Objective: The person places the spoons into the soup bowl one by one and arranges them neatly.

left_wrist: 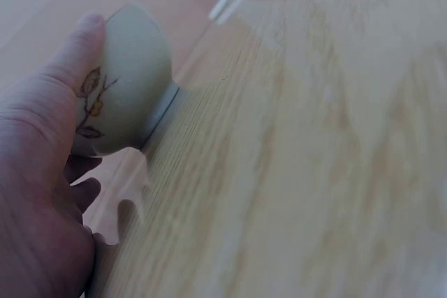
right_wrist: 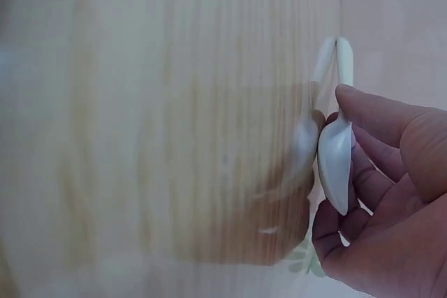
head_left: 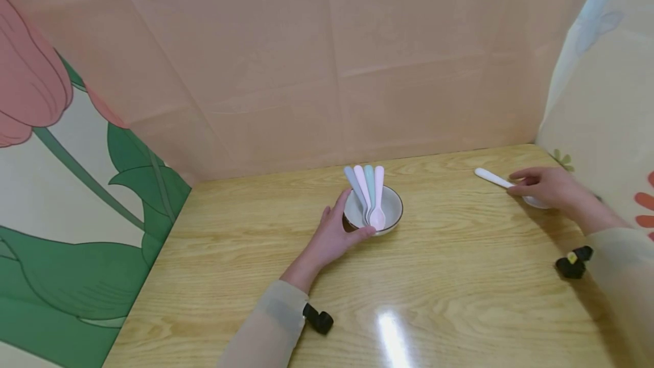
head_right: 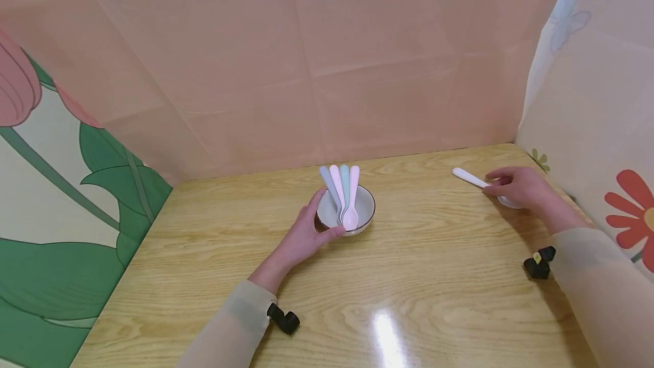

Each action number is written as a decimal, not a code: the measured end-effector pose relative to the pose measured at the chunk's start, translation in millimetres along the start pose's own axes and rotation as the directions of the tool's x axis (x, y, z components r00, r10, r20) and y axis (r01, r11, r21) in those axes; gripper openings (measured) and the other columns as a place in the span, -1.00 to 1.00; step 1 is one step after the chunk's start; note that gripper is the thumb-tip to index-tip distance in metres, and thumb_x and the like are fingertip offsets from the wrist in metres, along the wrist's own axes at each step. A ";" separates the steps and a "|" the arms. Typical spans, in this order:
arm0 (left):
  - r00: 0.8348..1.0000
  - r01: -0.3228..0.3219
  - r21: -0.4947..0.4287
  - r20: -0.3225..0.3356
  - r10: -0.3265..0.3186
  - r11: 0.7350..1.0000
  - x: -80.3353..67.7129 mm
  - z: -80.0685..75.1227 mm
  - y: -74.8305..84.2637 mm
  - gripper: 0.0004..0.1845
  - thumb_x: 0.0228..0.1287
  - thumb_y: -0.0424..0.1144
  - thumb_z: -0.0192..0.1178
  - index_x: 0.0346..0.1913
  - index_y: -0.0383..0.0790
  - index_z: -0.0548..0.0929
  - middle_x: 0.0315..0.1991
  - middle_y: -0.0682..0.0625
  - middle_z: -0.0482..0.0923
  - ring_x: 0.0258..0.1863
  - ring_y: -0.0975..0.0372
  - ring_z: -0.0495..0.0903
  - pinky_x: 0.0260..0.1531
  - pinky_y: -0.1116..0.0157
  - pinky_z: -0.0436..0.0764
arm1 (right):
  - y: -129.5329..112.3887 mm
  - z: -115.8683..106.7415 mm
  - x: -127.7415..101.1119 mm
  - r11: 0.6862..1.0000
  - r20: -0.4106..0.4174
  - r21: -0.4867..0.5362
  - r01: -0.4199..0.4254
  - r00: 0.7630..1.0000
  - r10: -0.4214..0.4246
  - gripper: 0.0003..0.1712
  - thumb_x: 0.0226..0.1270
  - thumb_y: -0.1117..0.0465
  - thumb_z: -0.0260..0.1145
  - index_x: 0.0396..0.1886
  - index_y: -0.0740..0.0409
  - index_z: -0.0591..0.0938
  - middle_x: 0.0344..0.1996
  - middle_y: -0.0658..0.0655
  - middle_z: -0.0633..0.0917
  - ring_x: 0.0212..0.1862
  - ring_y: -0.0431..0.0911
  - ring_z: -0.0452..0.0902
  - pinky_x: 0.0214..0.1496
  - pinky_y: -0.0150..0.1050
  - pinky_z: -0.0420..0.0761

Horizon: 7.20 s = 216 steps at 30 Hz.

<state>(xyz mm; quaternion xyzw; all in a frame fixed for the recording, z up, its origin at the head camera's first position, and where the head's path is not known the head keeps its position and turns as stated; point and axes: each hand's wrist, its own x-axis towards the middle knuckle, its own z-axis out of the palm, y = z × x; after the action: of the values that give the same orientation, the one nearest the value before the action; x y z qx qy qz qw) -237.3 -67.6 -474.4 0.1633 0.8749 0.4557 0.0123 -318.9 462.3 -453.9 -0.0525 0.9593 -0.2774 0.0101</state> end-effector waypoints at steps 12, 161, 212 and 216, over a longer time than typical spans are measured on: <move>1.000 0.010 -0.009 0.000 -0.010 1.000 0.1 -0.1 0.7 0.15 0.31 0.33 0.53 0.80 0.27 0.06 0.67 0.06 0.33 0.73 -0.14 0.04 0.70 -0.20 -0.18 | -13.5 6.6 0.3 0.999 0.003 0.031 0.023 1.000 -0.023 -0.33 0.51 0.08 0.57 0.31 0.55 0.62 -0.08 0.37 0.81 -0.22 -0.22 0.57 -0.27 -0.39 0.53; 0.997 0.080 -0.004 0.016 -0.080 0.997 -5.7 -2.8 2.7 0.17 0.31 0.39 0.49 0.80 0.40 -0.01 0.74 0.09 0.19 0.74 -0.29 -0.18 0.57 -0.44 0.06 | -243.2 113.4 5.2 0.854 0.085 0.514 0.074 0.987 -0.137 -0.12 0.70 0.05 0.37 0.78 0.16 0.17 0.20 0.39 0.67 0.17 0.15 0.60 0.22 -0.01 0.63; 0.999 0.016 -0.019 0.037 -0.015 1.000 -10.7 1.9 2.7 0.15 0.35 0.35 0.48 0.80 0.39 -0.02 0.74 0.14 0.16 0.75 -0.22 -0.09 0.64 -0.36 -0.09 | -238.4 116.1 -9.1 0.884 0.071 0.462 0.071 0.991 -0.117 -0.18 0.72 -0.03 0.34 0.74 0.17 0.27 0.23 0.36 0.64 0.20 0.20 0.61 0.18 0.05 0.68; 0.999 -0.001 -0.027 0.032 0.002 1.000 -11.8 -3.1 -1.3 0.15 0.35 0.33 0.50 0.80 0.36 -0.01 0.70 0.13 0.23 0.71 -0.18 0.05 0.60 -0.35 0.10 | -237.1 117.4 -12.3 0.899 0.047 0.424 0.108 0.989 -0.141 -0.17 0.72 -0.03 0.34 0.74 0.20 0.26 0.26 0.37 0.64 0.27 0.27 0.61 0.23 0.12 0.68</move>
<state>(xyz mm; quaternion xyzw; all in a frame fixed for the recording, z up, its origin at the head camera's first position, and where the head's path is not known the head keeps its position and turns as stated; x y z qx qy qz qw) -227.0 -74.2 -475.1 0.1709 0.8683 0.4648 0.0282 -278.4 201.9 -427.0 -0.1210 0.8705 -0.4753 0.0401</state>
